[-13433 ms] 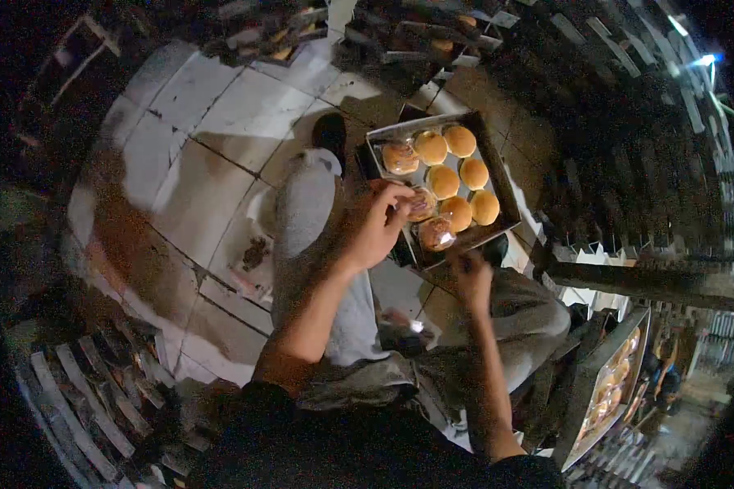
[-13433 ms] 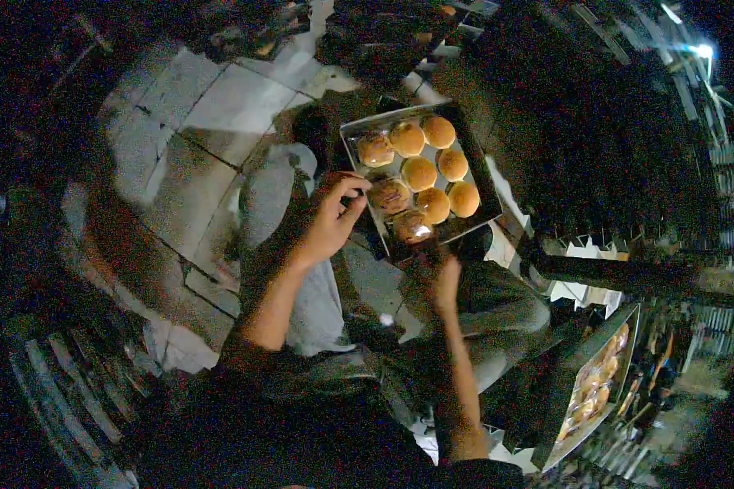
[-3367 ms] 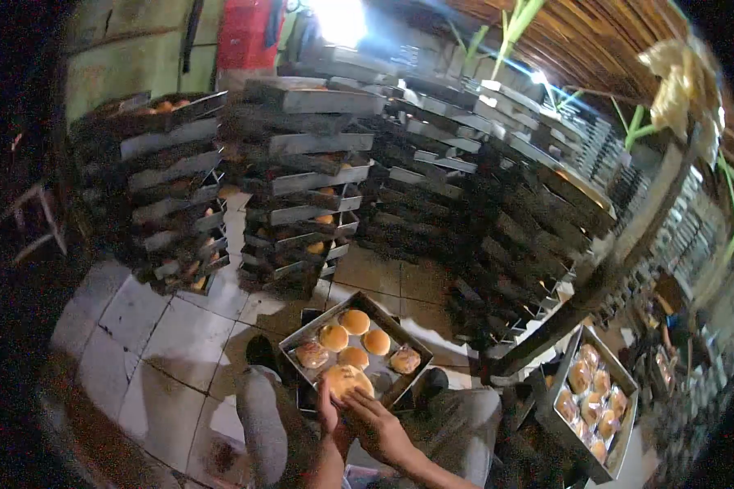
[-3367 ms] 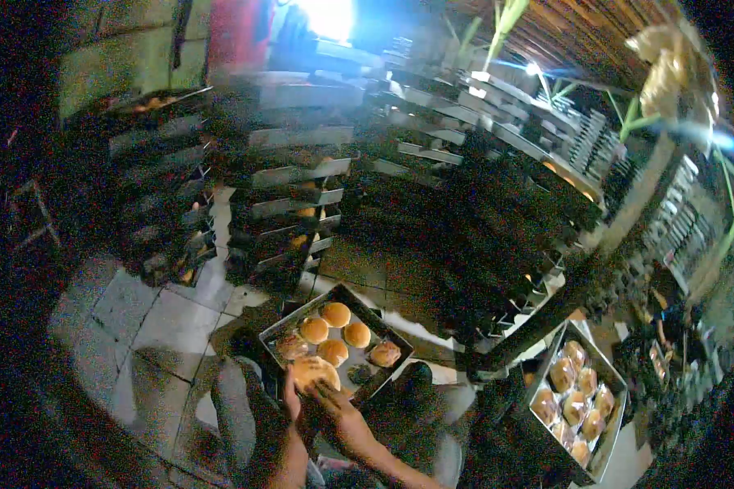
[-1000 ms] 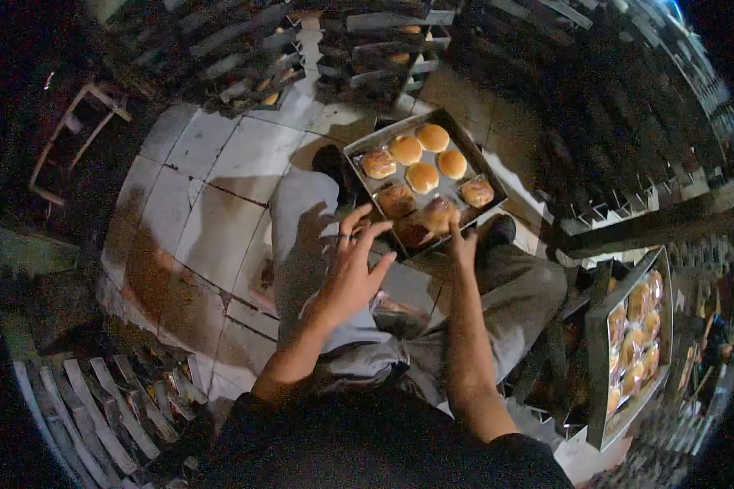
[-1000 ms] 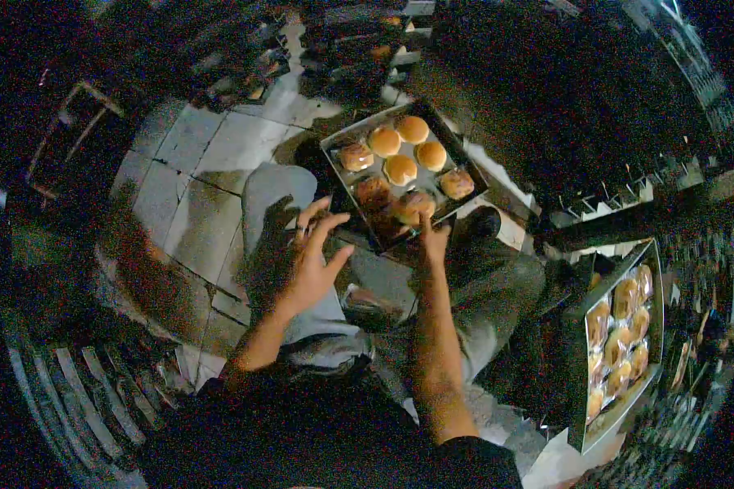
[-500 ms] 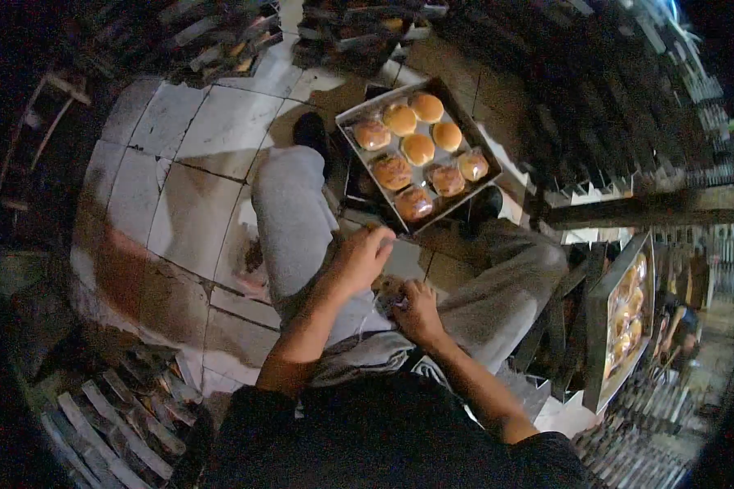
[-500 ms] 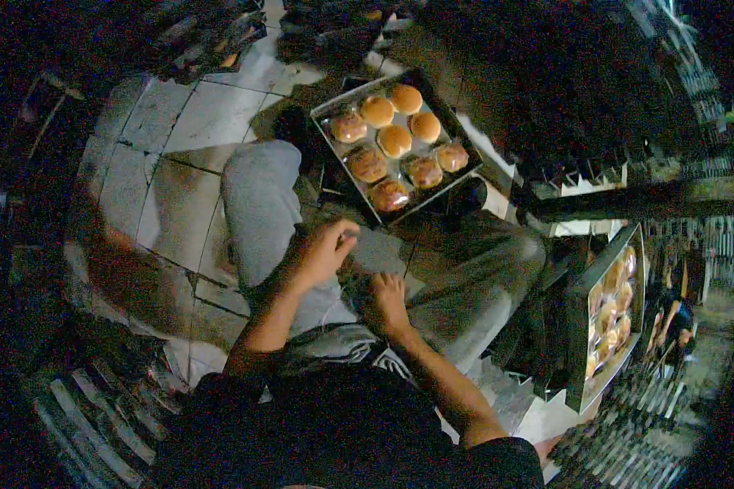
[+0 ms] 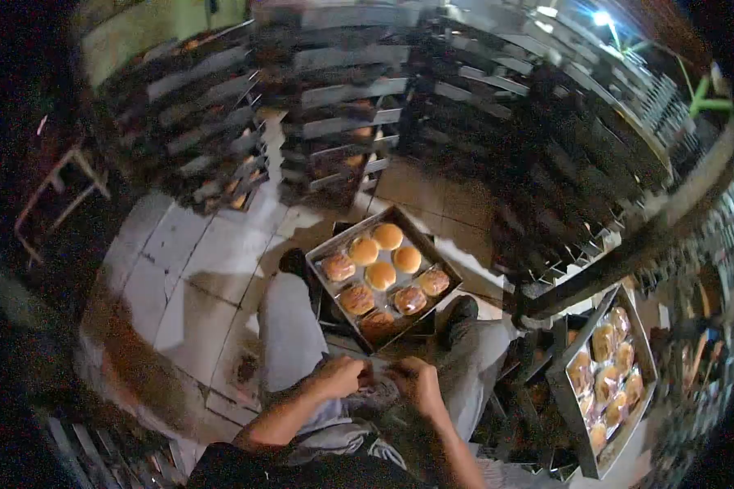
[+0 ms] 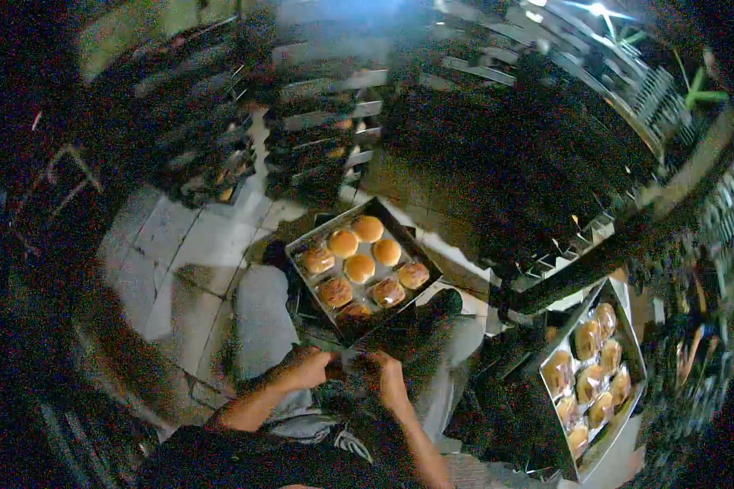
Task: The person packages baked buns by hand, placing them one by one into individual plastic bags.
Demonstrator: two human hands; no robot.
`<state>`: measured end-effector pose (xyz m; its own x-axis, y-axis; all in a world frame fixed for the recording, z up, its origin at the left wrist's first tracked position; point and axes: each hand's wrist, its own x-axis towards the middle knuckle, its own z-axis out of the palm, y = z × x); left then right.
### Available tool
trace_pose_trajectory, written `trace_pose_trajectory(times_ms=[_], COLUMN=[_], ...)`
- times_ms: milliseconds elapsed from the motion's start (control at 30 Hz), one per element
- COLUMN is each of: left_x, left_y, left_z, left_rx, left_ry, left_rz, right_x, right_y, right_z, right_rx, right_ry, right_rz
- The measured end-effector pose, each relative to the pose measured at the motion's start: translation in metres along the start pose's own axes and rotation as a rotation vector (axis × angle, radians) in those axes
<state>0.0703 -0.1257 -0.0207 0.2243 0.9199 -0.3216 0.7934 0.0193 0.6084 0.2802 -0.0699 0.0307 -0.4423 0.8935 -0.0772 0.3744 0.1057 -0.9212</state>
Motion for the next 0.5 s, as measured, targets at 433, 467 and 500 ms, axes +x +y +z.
trace_pose_trajectory(times_ms=[433, 467, 500], left_x=[0.0, -0.001, 0.0], left_y=[0.079, 0.084, 0.085], left_z=[-0.07, -0.076, -0.081], left_rx=[0.312, 0.211, 0.102], left_ry=[0.302, 0.366, 0.426], left_rz=[0.552, 0.561, 0.562], right_x=[0.004, 0.016, 0.027], right_y=[0.025, 0.019, 0.007], right_z=[0.01, 0.006, 0.008], right_rx=[-0.376, -0.334, -0.331], right_ry=[-0.15, -0.149, -0.161], right_rz=[-0.443, -0.473, -0.458])
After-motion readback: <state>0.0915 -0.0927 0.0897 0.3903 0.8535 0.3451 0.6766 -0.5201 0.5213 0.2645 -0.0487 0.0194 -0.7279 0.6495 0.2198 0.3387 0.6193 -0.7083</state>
